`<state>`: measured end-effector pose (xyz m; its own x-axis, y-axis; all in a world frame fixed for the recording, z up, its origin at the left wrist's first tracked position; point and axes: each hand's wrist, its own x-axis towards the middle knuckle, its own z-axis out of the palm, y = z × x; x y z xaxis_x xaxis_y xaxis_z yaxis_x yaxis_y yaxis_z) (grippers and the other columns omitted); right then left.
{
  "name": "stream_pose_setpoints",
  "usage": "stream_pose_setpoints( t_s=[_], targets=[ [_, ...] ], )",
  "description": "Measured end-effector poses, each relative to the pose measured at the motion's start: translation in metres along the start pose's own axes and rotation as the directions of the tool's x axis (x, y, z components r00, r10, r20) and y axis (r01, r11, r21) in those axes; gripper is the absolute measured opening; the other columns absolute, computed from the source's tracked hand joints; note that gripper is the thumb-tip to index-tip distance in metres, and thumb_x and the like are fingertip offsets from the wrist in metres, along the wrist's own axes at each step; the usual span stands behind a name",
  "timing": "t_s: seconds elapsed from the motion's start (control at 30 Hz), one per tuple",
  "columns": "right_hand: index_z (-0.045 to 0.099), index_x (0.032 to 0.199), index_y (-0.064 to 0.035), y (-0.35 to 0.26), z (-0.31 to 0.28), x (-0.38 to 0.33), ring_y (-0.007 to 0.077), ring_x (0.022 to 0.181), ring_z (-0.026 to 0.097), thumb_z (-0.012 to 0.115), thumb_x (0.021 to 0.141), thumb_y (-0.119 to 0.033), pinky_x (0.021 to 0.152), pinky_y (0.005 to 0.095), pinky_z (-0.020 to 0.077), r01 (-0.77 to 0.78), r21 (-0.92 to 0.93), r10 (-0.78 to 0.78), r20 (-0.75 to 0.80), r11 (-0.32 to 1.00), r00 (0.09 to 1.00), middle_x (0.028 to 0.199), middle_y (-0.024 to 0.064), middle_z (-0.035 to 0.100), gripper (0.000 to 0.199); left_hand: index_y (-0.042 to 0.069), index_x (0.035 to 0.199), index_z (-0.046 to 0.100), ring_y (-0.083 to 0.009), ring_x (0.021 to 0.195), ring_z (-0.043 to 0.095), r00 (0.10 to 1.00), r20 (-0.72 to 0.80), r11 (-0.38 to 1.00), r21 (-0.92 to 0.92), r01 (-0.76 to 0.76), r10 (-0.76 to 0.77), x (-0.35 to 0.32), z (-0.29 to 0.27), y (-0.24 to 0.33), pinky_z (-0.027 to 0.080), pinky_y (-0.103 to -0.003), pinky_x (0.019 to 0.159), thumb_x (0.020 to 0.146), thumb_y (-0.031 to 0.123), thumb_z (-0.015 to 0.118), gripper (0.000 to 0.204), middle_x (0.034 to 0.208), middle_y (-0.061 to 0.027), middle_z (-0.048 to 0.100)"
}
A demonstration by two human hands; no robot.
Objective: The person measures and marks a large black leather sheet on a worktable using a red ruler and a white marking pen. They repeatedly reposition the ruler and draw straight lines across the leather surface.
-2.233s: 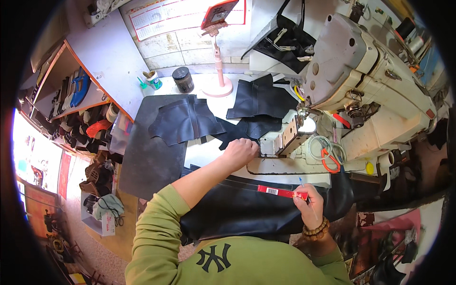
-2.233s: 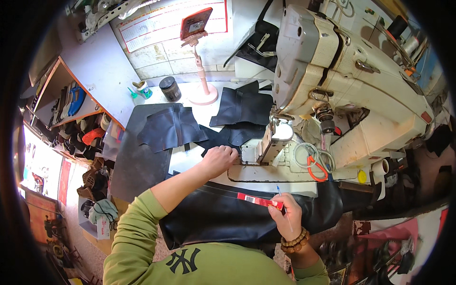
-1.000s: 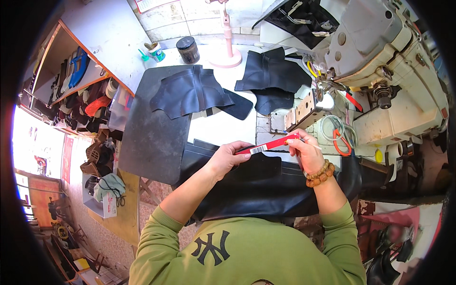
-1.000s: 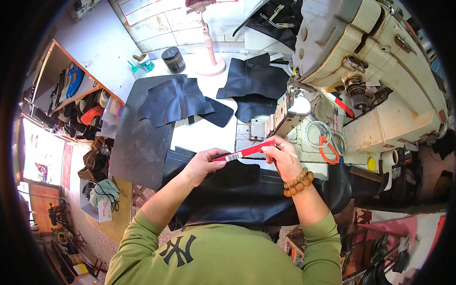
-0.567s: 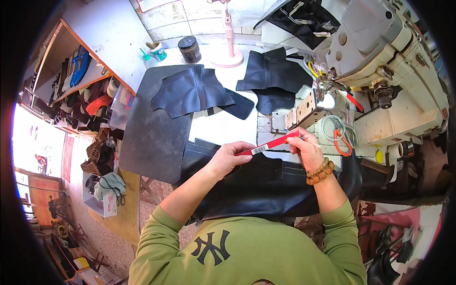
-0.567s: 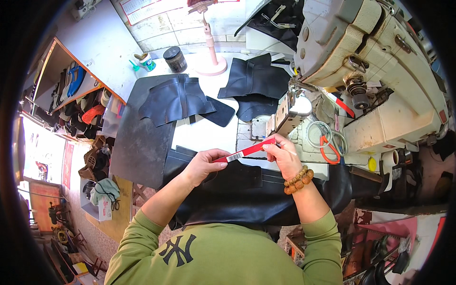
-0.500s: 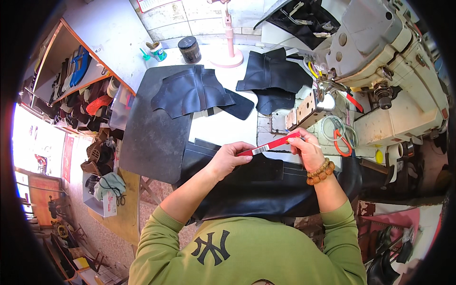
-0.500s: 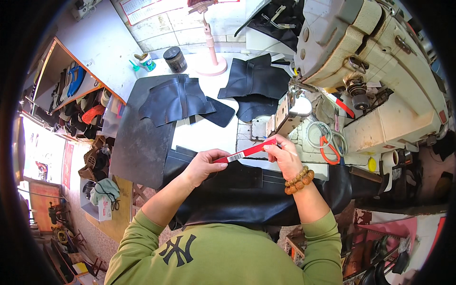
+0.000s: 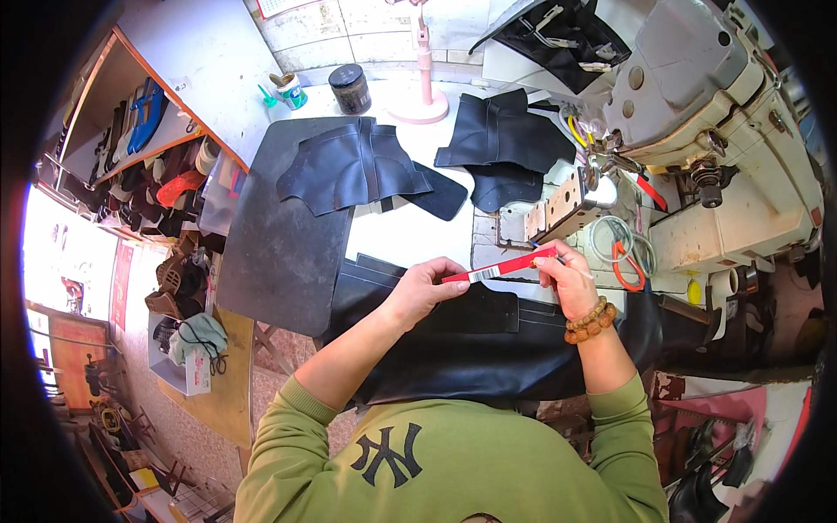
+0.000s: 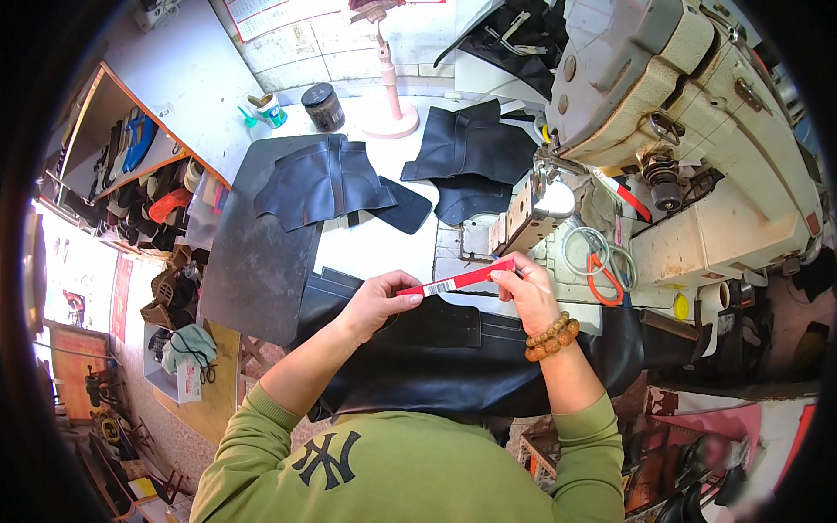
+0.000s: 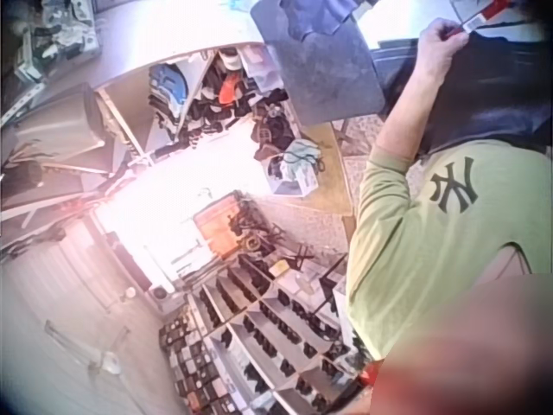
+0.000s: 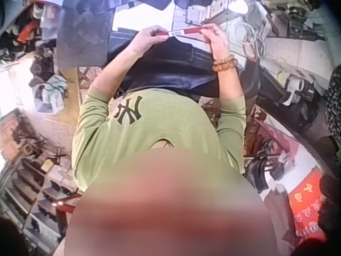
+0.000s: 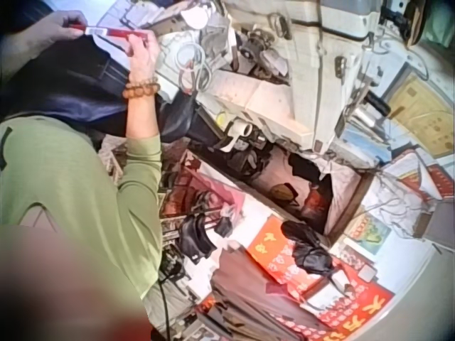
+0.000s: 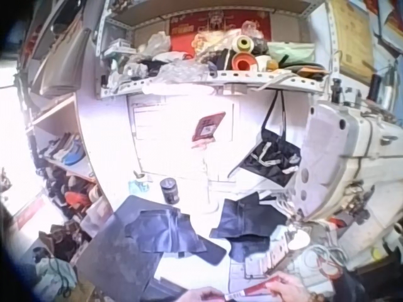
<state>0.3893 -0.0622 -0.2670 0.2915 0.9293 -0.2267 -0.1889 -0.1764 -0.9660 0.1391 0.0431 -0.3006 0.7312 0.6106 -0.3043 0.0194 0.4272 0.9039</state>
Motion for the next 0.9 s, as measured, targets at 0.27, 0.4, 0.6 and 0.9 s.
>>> stream_pose_setpoints(
  t_s=[0.27, 0.4, 0.6, 0.9],
  targets=[
    [0.065, 0.094, -0.0046, 0.004, 0.0, -0.001, 0.0073, 0.063, 0.049, 0.065, 0.089, -0.014, 0.061, 0.022, 0.0391, -0.019, -0.027, 0.019, 0.0, 0.999, 1.0, 0.072, -0.0009, 0.057, 0.011, -0.001, 0.098, 0.069, -0.0066, 0.081, 0.054, 0.997, -0.071, 0.987, 0.16, -0.012, 0.024, 0.009, 0.003, -0.002, 0.044, -0.022, 0.075, 0.092, 0.005, 0.069, 0.009, 0.087, 0.0005, 0.064],
    [0.065, 0.094, -0.0043, 0.006, 0.004, -0.005, 0.0069, 0.065, 0.049, 0.066, 0.088, -0.012, 0.061, 0.0221, 0.0401, 0.036, 0.008, -0.035, -0.094, 0.999, 0.995, 0.075, -0.0016, 0.056, 0.01, 0.0, 0.098, 0.069, -0.0062, 0.08, 0.055, 0.991, -0.131, 0.989, 0.147, -0.019, 0.039, 0.01, 0.006, 0.0, 0.044, -0.021, 0.074, 0.093, 0.005, 0.067, 0.008, 0.086, 0.0011, 0.063],
    [0.065, 0.094, -0.0027, 0.011, 0.0, -0.021, 0.0054, 0.068, 0.051, 0.065, 0.09, -0.009, 0.062, 0.0218, 0.0426, 0.033, -0.156, -0.037, -0.022, 0.987, 0.999, 0.079, -0.0013, 0.058, 0.008, 0.003, 0.098, 0.067, -0.006, 0.08, 0.058, 0.974, -0.228, 0.995, -0.098, -0.036, 0.013, 0.002, 0.005, 0.007, 0.045, -0.021, 0.071, 0.095, 0.007, 0.065, 0.006, 0.086, 0.0005, 0.065],
    [0.062, 0.108, -0.0006, 0.023, 0.006, -0.015, 0.0113, 0.075, 0.054, 0.068, 0.087, -0.003, 0.07, 0.0267, 0.0457, 0.226, -0.328, -0.195, 0.125, 0.917, 0.973, 0.086, 0.0031, 0.06, 0.021, 0.006, 0.096, 0.066, -0.0059, 0.084, 0.059, 0.998, -0.061, 0.977, -0.213, -0.003, -0.01, -0.016, -0.009, 0.015, 0.044, -0.02, 0.072, 0.093, 0.01, 0.068, 0.006, 0.094, -0.0011, 0.068]
  ],
)
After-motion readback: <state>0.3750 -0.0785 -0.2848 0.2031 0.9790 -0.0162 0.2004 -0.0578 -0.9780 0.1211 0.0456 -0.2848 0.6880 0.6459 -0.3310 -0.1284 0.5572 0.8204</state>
